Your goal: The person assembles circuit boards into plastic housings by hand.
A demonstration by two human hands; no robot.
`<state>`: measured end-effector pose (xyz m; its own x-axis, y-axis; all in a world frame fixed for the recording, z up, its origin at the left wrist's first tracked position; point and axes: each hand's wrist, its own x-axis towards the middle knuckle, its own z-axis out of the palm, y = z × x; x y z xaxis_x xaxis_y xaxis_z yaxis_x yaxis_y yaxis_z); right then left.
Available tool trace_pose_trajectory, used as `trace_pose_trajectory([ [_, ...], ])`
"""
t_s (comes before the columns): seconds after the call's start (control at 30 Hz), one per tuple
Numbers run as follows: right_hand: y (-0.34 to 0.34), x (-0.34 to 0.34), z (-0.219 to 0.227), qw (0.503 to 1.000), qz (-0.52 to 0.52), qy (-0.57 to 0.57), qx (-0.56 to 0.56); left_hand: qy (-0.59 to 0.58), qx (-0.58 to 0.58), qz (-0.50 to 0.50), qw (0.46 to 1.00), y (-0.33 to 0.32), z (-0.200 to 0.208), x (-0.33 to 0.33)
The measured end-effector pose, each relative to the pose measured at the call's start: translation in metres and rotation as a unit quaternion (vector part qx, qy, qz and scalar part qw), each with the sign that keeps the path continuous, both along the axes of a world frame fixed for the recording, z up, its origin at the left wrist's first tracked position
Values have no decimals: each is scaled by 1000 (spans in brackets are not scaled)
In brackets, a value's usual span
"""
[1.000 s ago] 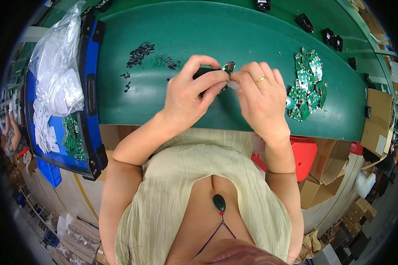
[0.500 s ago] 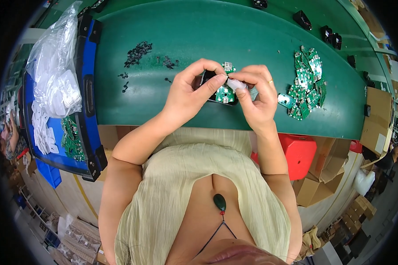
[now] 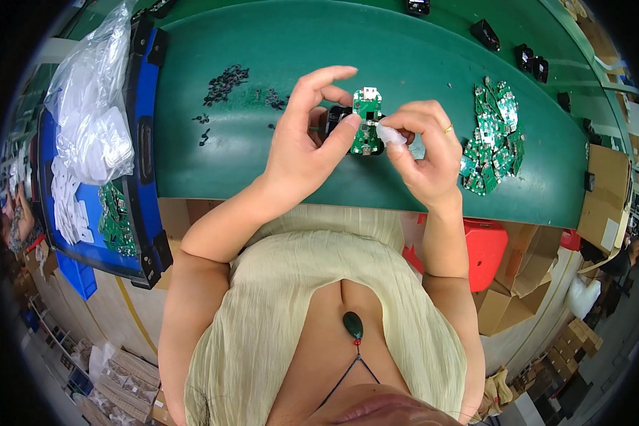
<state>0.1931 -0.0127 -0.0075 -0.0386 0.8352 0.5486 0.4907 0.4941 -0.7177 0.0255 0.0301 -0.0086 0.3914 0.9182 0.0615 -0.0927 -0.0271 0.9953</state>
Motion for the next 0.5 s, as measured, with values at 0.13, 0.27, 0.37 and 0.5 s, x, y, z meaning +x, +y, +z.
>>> trace_pose_trajectory([
  [0.13, 0, -1, -2, 997, -15, -72, 32, 90, 98, 24, 991, 1, -4, -2],
  [0.27, 1, -3, -1, 993, -21, -105, 50, 87, 154, 51, 983, 0, -3, -1],
  [0.37, 3, -3, -1, 989, -18, -129, 71, 118, 174, 54, 976, 0, 3, -2],
  [0.5, 3, -4, 1, 989, -7, -134, 68, 128, 162, 51, 977, 1, 5, -2],
])
